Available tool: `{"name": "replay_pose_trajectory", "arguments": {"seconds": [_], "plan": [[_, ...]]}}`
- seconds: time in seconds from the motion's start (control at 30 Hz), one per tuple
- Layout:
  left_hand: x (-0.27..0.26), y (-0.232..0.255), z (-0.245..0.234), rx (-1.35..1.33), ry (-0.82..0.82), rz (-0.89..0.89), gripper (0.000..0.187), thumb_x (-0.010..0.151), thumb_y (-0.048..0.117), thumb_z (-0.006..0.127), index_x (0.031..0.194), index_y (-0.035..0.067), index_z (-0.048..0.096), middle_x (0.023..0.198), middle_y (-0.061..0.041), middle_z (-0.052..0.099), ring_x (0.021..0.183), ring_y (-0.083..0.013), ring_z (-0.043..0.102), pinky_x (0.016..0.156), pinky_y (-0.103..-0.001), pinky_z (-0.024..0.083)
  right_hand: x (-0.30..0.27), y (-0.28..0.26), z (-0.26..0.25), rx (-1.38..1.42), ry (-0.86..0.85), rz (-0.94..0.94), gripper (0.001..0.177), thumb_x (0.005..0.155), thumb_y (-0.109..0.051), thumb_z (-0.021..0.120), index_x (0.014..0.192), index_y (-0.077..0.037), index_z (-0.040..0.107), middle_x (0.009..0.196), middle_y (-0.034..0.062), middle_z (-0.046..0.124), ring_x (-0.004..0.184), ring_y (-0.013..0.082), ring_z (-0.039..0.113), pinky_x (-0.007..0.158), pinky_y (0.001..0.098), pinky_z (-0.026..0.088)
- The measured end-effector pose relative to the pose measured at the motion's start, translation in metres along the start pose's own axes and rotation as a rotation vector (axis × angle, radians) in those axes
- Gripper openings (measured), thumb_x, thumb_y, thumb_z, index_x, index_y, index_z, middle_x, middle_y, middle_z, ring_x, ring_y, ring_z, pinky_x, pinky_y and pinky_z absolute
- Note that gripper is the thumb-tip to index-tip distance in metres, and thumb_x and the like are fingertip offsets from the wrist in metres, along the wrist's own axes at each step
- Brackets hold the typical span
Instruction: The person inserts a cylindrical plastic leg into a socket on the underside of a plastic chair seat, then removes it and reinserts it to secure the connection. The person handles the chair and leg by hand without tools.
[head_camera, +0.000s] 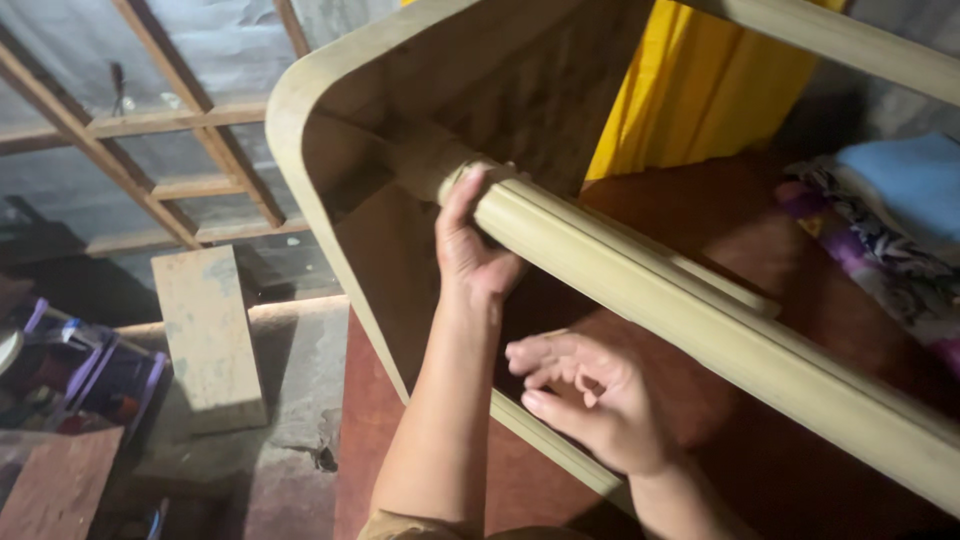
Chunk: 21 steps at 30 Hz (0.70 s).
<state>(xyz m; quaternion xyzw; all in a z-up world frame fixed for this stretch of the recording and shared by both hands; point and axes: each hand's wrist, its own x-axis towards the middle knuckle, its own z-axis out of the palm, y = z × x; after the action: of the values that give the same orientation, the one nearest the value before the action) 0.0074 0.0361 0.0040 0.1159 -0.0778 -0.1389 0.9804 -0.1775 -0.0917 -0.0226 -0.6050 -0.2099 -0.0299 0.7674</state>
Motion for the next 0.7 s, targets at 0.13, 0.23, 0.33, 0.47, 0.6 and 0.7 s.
{"name": "replay_pose_trajectory", "arguments": {"seconds": [0.13,0.23,0.33,0.47,0.6,0.7], "plan": [[-0.003,-0.007,-0.022,-0.173,-0.348,-0.023,0.058,0.082,0.032,0.083,0.131,0.006,0.065,0.133,-0.014,0.065,0.127,-0.0308,0.059,0.116,-0.048,0.045,0.012,-0.007,-0.017,0.506,-0.149,0.162,0.054,0.085,-0.004,0.072,0.135,0.005,0.056,0.113,0.0170,0.072,0.102,0.0249,0.069,0.087,0.0369,0.058],[0.006,-0.020,-0.031,-0.240,-0.461,-0.007,0.067,0.082,0.036,0.083,0.140,0.010,0.062,0.145,-0.013,0.061,0.135,-0.0300,0.055,0.121,-0.048,0.041,0.023,0.008,-0.014,0.559,0.197,0.119,0.061,0.076,-0.006,0.069,0.134,-0.006,0.052,0.109,0.0094,0.073,0.098,0.0220,0.069,0.079,0.0365,0.058],[0.018,-0.032,-0.033,-0.382,-0.548,-0.077,0.073,0.080,0.038,0.084,0.144,0.012,0.060,0.150,-0.014,0.060,0.133,-0.0296,0.056,0.118,-0.047,0.042,0.032,0.023,-0.025,0.297,0.360,-0.270,0.053,0.077,0.000,0.071,0.126,-0.007,0.052,0.121,-0.0016,0.066,0.119,0.0157,0.063,0.090,0.0361,0.059],[0.024,-0.033,-0.031,-0.366,-0.488,-0.023,0.071,0.078,0.039,0.082,0.141,0.014,0.059,0.135,-0.007,0.066,0.125,-0.0278,0.063,0.117,-0.052,0.044,0.039,0.033,-0.057,0.314,0.256,-0.524,0.049,0.089,0.004,0.076,0.134,-0.006,0.061,0.102,0.0015,0.066,0.093,0.0149,0.060,0.090,0.0313,0.052],[0.025,-0.029,-0.027,-0.220,-0.403,0.111,0.057,0.085,0.037,0.074,0.133,0.009,0.061,0.120,-0.007,0.069,0.113,-0.0274,0.067,0.113,-0.052,0.048,0.035,0.040,-0.058,0.234,0.250,-0.522,0.025,0.094,-0.004,0.071,0.119,-0.004,0.068,0.110,0.0057,0.070,0.100,0.0189,0.063,0.097,0.0365,0.054],[0.024,-0.026,-0.023,-0.197,-0.358,0.136,0.052,0.086,0.037,0.071,0.128,0.007,0.061,0.115,-0.008,0.070,0.109,-0.0274,0.066,0.108,-0.051,0.049,0.034,0.040,-0.049,0.165,0.270,-0.520,0.023,0.095,-0.008,0.070,0.118,-0.004,0.069,0.108,0.0083,0.071,0.100,0.0207,0.065,0.099,0.0392,0.054]]}}
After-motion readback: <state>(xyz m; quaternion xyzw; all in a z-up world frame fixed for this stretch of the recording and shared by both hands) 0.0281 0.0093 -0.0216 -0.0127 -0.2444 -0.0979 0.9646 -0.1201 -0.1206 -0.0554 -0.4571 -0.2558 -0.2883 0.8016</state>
